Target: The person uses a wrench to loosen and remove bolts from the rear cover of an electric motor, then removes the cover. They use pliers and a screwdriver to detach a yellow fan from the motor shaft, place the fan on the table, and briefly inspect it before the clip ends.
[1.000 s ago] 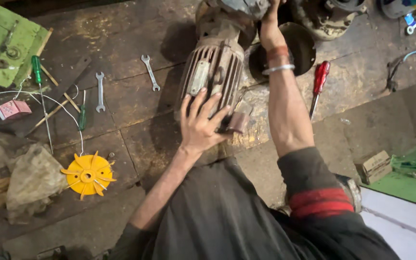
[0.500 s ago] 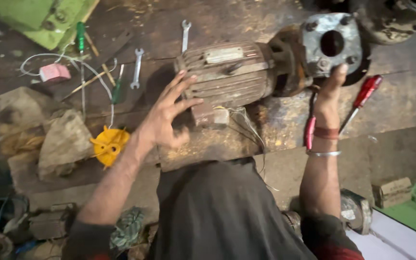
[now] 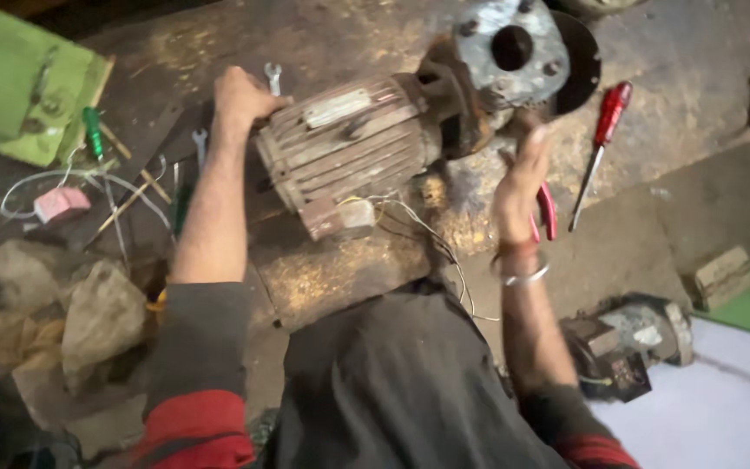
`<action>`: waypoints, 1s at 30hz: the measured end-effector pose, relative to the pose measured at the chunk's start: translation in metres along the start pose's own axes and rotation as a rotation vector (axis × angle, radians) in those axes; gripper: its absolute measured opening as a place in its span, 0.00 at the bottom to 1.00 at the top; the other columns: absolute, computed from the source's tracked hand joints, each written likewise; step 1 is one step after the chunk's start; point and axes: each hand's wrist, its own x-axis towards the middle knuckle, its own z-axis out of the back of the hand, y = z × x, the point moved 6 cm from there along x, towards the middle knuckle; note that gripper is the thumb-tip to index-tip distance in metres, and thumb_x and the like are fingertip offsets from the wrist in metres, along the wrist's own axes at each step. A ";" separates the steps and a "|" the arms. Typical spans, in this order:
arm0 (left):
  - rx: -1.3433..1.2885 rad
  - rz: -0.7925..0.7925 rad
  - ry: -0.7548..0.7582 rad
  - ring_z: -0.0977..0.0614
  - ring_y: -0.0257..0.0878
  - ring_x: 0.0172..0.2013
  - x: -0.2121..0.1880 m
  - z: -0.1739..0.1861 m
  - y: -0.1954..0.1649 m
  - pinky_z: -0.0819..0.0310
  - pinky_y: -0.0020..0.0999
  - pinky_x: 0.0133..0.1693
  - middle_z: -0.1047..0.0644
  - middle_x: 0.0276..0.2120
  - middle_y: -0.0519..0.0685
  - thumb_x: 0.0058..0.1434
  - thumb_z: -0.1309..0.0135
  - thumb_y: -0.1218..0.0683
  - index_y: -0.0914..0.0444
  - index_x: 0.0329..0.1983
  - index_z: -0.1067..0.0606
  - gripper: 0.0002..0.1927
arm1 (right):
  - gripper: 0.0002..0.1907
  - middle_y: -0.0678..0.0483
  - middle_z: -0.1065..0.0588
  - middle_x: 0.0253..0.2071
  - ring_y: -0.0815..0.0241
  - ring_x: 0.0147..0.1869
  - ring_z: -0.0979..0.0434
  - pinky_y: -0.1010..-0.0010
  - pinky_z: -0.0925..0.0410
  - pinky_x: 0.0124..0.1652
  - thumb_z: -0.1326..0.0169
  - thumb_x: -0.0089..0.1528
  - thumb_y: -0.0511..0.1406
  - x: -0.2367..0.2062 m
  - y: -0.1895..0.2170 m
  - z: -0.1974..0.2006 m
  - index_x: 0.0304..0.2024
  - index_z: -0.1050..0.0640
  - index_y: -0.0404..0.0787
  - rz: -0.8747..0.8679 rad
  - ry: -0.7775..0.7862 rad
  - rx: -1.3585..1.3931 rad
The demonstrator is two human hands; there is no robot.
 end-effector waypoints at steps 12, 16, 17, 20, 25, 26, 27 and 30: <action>0.315 -0.191 -0.035 0.16 0.55 0.36 0.033 -0.018 -0.006 0.22 0.47 0.42 0.19 0.33 0.64 0.53 0.40 0.50 0.70 0.39 0.19 0.18 | 0.22 0.52 0.20 0.38 0.64 0.40 0.22 0.71 0.27 0.45 0.55 0.73 0.45 -0.130 -0.042 0.070 0.43 0.21 0.32 -0.330 -0.036 0.145; 0.086 -0.281 -0.205 0.19 0.45 0.37 -0.003 0.039 -0.035 0.27 0.41 0.41 0.19 0.38 0.59 0.67 0.44 0.55 0.68 0.48 0.20 0.13 | 0.19 0.51 0.20 0.38 0.65 0.40 0.21 0.72 0.28 0.43 0.53 0.73 0.42 -0.104 -0.041 0.077 0.43 0.21 0.32 -0.389 0.065 0.143; 0.051 -0.335 -0.297 0.20 0.45 0.38 -0.027 0.057 -0.051 0.28 0.40 0.41 0.20 0.40 0.58 0.69 0.45 0.56 0.69 0.50 0.21 0.12 | 0.18 0.51 0.20 0.37 0.65 0.40 0.21 0.72 0.28 0.43 0.52 0.73 0.41 -0.096 -0.038 0.074 0.43 0.20 0.32 -0.416 0.096 0.155; -0.011 -0.476 -0.384 0.25 0.43 0.39 -0.127 0.079 -0.112 0.32 0.36 0.42 0.22 0.45 0.54 0.76 0.48 0.59 0.70 0.56 0.24 0.10 | 0.12 0.50 0.22 0.40 0.65 0.43 0.24 0.71 0.30 0.46 0.47 0.73 0.36 -0.072 -0.014 0.059 0.45 0.21 0.30 -0.364 0.244 0.149; -0.084 -0.572 -0.237 0.21 0.43 0.48 -0.277 -0.014 -0.221 0.27 0.38 0.47 0.25 0.53 0.56 0.77 0.64 0.44 0.67 0.58 0.30 0.24 | 0.15 0.55 0.22 0.49 0.66 0.51 0.22 0.73 0.27 0.51 0.48 0.69 0.35 -0.065 0.045 0.027 0.56 0.26 0.34 -0.381 0.442 0.335; -0.041 -0.556 -0.112 0.25 0.53 0.56 -0.292 -0.040 -0.235 0.27 0.47 0.56 0.30 0.56 0.62 0.79 0.62 0.39 0.72 0.66 0.32 0.32 | 0.17 0.56 0.23 0.52 0.67 0.54 0.22 0.74 0.28 0.52 0.50 0.68 0.36 -0.068 0.055 0.021 0.58 0.28 0.35 -0.370 0.505 0.381; -0.072 -0.491 -0.067 0.26 0.52 0.61 -0.295 -0.071 -0.244 0.29 0.48 0.61 0.30 0.59 0.59 0.76 0.63 0.37 0.69 0.70 0.32 0.34 | 0.19 0.56 0.25 0.53 0.68 0.55 0.25 0.75 0.30 0.53 0.50 0.70 0.36 -0.071 0.062 0.015 0.61 0.30 0.34 -0.335 0.553 0.376; -0.330 -0.504 -0.005 0.28 0.63 0.56 -0.302 -0.119 -0.254 0.27 0.46 0.54 0.40 0.59 0.72 0.68 0.52 0.31 0.76 0.73 0.50 0.51 | 0.18 0.56 0.29 0.49 0.70 0.52 0.31 0.77 0.35 0.50 0.50 0.73 0.37 -0.083 0.059 0.002 0.61 0.31 0.32 -0.284 0.613 0.278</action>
